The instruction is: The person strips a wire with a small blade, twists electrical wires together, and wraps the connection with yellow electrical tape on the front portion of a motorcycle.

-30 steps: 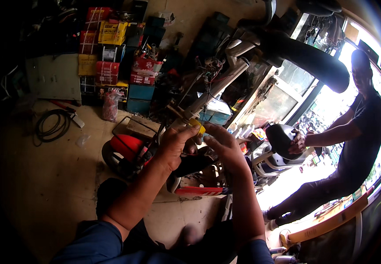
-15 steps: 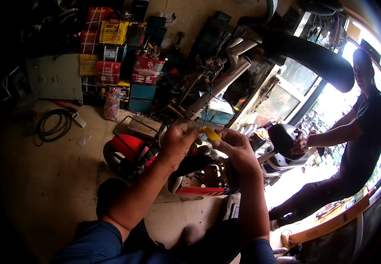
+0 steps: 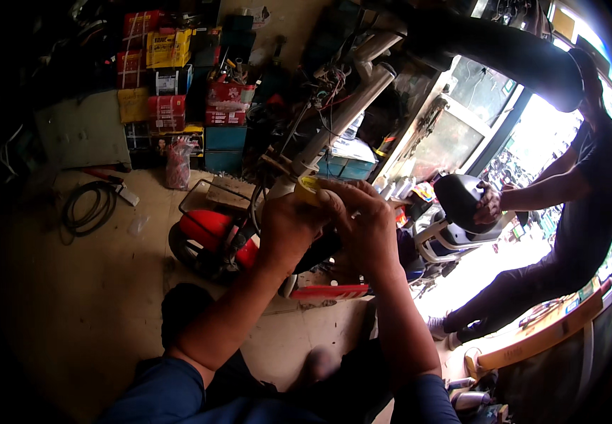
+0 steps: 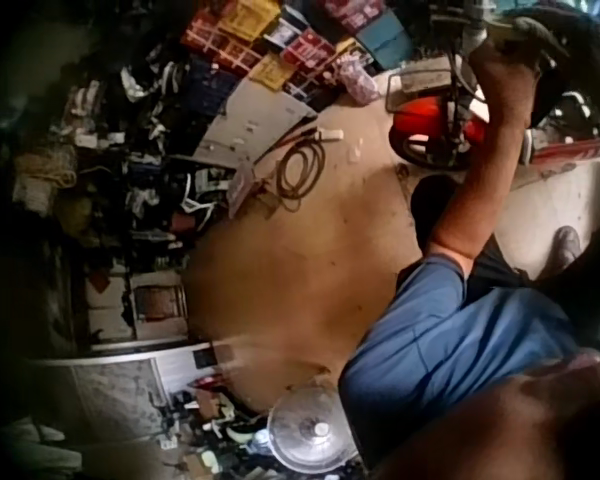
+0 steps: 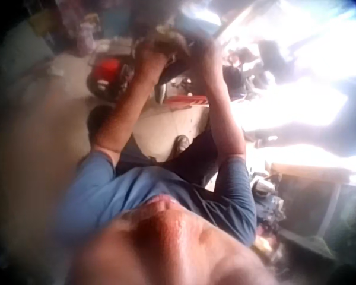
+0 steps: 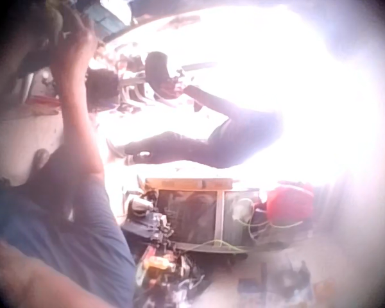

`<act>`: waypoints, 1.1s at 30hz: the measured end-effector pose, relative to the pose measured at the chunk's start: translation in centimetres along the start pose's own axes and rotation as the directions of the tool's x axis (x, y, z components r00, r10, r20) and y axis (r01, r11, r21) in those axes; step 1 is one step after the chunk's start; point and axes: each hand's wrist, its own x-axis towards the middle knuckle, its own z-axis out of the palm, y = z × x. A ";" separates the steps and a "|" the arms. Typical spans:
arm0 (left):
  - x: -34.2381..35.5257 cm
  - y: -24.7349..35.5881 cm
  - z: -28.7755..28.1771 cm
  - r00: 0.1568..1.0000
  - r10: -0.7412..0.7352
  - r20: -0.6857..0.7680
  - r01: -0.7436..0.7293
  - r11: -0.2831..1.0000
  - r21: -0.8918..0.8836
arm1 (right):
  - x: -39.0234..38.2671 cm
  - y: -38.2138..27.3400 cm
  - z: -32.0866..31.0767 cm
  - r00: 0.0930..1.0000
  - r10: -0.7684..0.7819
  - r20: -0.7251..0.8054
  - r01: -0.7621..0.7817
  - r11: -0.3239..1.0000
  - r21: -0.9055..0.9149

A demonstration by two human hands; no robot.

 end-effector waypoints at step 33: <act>2.1 -0.7 -1.6 0.988 -0.101 0.117 0.112 0.990 -0.087 | 2.2 1.4 -3.8 0.937 -0.203 0.285 0.249 0.959 -0.134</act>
